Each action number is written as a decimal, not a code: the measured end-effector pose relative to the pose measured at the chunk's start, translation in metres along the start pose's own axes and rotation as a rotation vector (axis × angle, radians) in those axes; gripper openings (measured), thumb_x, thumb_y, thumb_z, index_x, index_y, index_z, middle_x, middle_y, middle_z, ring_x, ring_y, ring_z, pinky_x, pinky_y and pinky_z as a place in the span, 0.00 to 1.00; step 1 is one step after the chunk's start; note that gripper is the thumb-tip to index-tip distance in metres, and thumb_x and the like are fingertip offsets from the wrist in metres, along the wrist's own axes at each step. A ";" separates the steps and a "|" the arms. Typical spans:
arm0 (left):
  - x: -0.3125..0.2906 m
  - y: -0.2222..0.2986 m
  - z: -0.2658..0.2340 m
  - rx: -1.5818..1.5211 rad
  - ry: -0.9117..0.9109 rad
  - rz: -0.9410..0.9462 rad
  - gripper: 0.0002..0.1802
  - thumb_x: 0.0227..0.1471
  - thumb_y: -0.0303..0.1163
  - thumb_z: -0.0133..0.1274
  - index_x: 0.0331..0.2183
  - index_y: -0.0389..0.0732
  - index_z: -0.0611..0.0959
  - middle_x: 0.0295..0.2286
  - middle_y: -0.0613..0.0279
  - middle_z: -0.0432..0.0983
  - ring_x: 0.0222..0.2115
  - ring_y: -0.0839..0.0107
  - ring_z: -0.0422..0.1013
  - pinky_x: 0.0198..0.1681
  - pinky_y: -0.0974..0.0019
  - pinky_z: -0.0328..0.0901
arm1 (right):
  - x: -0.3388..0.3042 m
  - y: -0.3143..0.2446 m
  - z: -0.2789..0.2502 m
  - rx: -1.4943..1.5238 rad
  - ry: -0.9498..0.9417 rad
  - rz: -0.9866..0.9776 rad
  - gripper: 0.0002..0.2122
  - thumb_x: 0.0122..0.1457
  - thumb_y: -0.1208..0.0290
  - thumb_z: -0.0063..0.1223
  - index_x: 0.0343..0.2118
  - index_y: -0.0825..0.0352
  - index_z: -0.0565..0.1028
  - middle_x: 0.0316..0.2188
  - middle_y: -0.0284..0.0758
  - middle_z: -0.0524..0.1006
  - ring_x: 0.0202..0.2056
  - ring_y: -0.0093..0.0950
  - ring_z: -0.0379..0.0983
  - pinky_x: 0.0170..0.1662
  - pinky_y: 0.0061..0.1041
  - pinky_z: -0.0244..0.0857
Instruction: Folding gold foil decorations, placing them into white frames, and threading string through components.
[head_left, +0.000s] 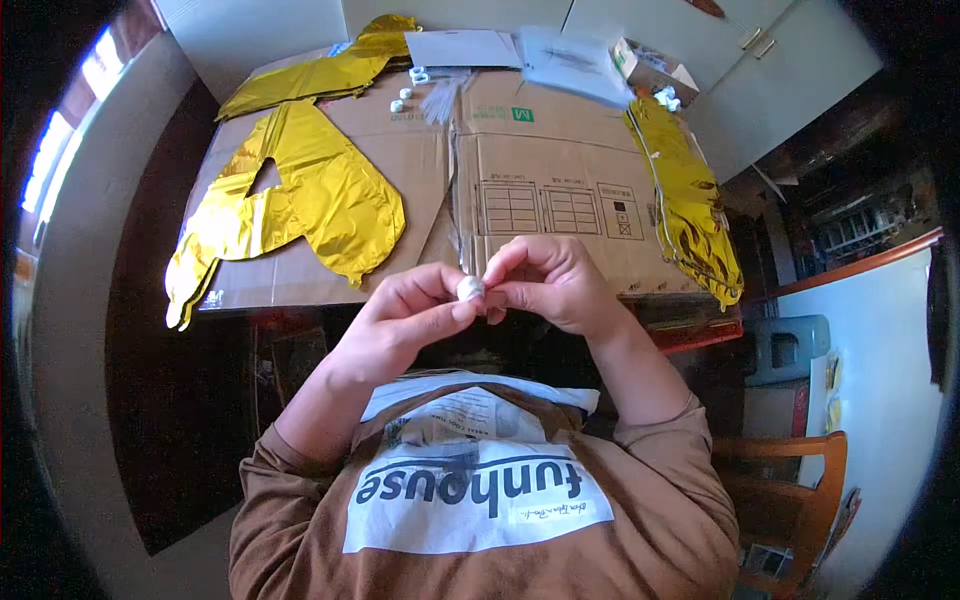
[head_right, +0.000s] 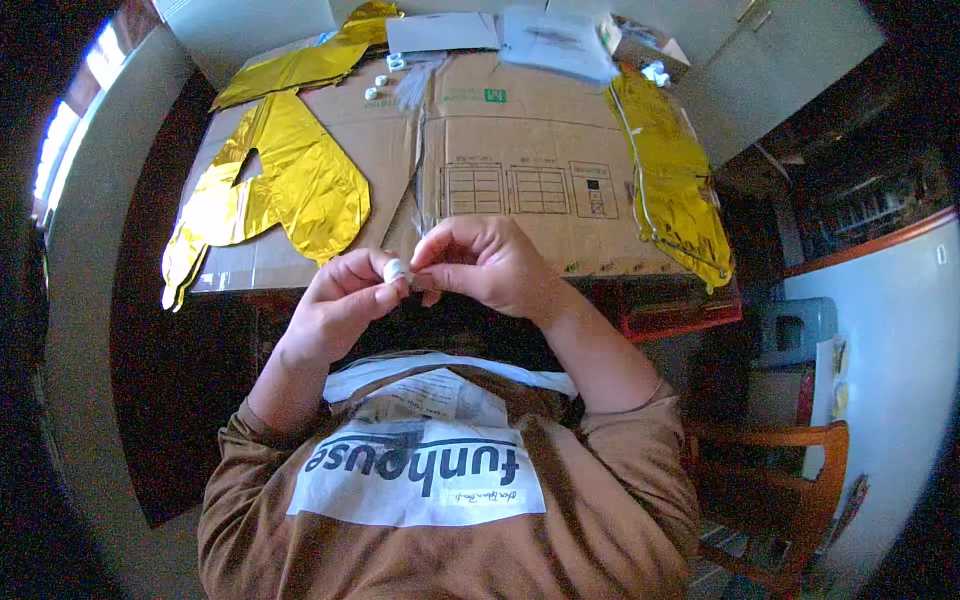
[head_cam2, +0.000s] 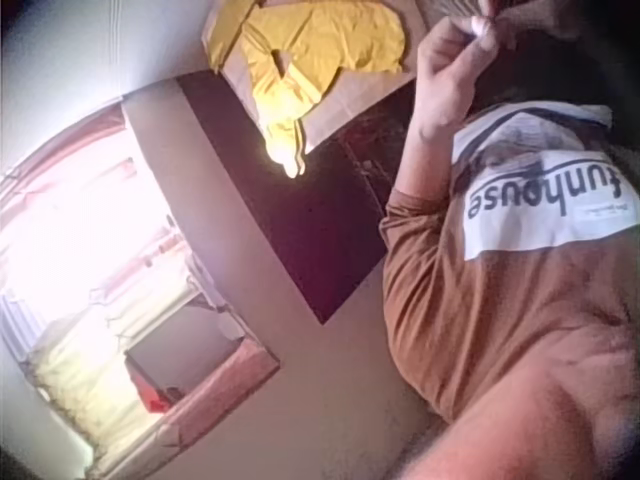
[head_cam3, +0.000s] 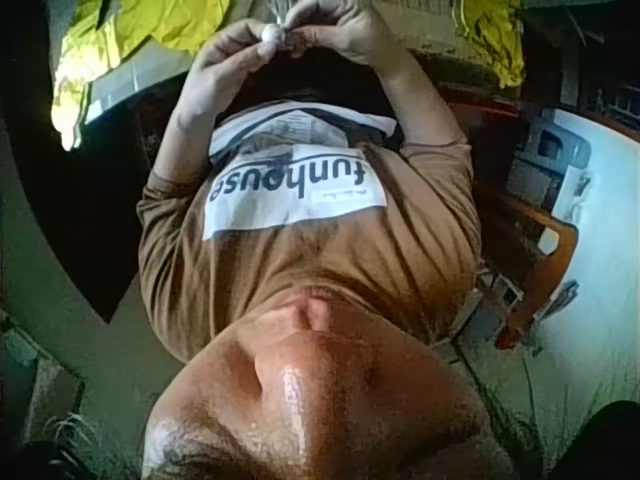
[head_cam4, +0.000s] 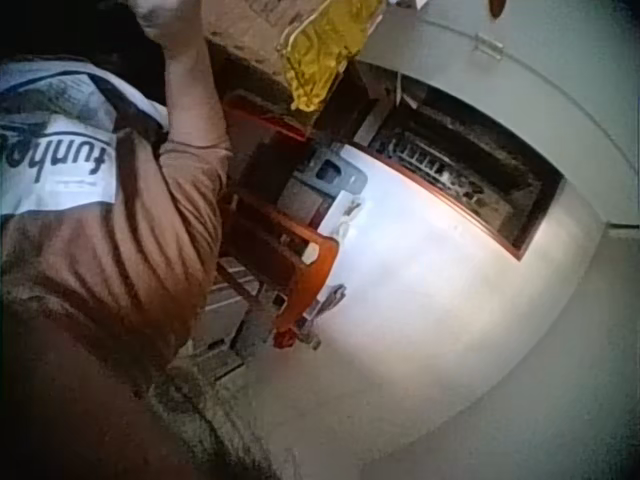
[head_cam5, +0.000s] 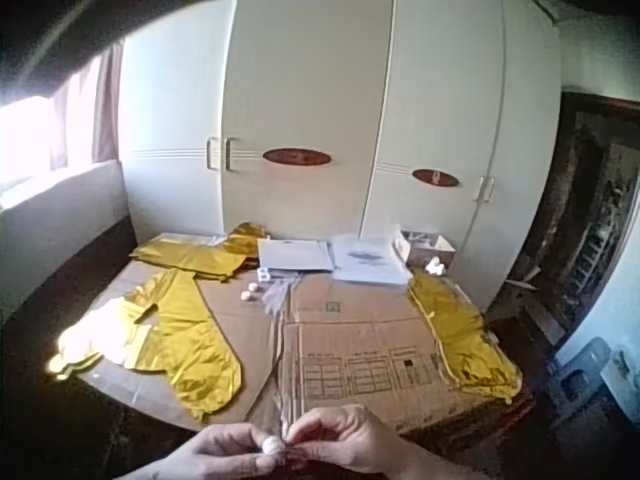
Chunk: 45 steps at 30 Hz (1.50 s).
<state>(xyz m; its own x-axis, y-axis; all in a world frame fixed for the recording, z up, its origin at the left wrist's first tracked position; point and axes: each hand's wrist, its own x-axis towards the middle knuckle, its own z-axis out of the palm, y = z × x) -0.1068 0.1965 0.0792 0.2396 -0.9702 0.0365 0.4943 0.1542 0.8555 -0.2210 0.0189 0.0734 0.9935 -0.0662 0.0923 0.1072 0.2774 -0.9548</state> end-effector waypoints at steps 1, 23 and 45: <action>0.000 -0.004 -0.006 -0.020 0.013 0.007 0.08 0.56 0.30 0.51 0.37 0.37 0.76 0.31 0.68 0.72 0.30 0.83 0.64 0.34 0.78 0.58 | -0.003 0.000 0.006 -0.029 0.062 0.006 0.05 0.53 0.81 0.56 0.34 0.70 0.75 0.29 0.33 0.77 0.32 0.20 0.74 0.37 0.18 0.69; 0.004 -0.019 -0.018 -0.373 0.000 -0.003 0.14 0.52 0.37 0.53 0.35 0.36 0.75 0.27 0.65 0.69 0.27 0.75 0.63 0.37 0.71 0.58 | 0.002 -0.008 0.002 -1.315 0.228 -0.831 0.12 0.48 0.78 0.59 0.37 0.67 0.75 0.28 0.37 0.76 0.31 0.33 0.73 0.35 0.29 0.67; 0.002 -0.022 -0.006 0.758 0.215 0.230 0.09 0.51 0.32 0.57 0.28 0.35 0.78 0.19 0.70 0.66 0.20 0.84 0.60 0.22 0.76 0.55 | -0.004 -0.014 0.027 -0.788 0.168 -0.169 0.11 0.48 0.80 0.59 0.35 0.69 0.72 0.28 0.34 0.77 0.30 0.21 0.75 0.34 0.21 0.70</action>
<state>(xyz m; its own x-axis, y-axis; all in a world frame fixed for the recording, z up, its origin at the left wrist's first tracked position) -0.1121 0.1919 0.0578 0.4589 -0.8608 0.2201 -0.2677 0.1023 0.9581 -0.2253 0.0413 0.0942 0.9409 -0.2067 0.2684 0.1347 -0.4988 -0.8562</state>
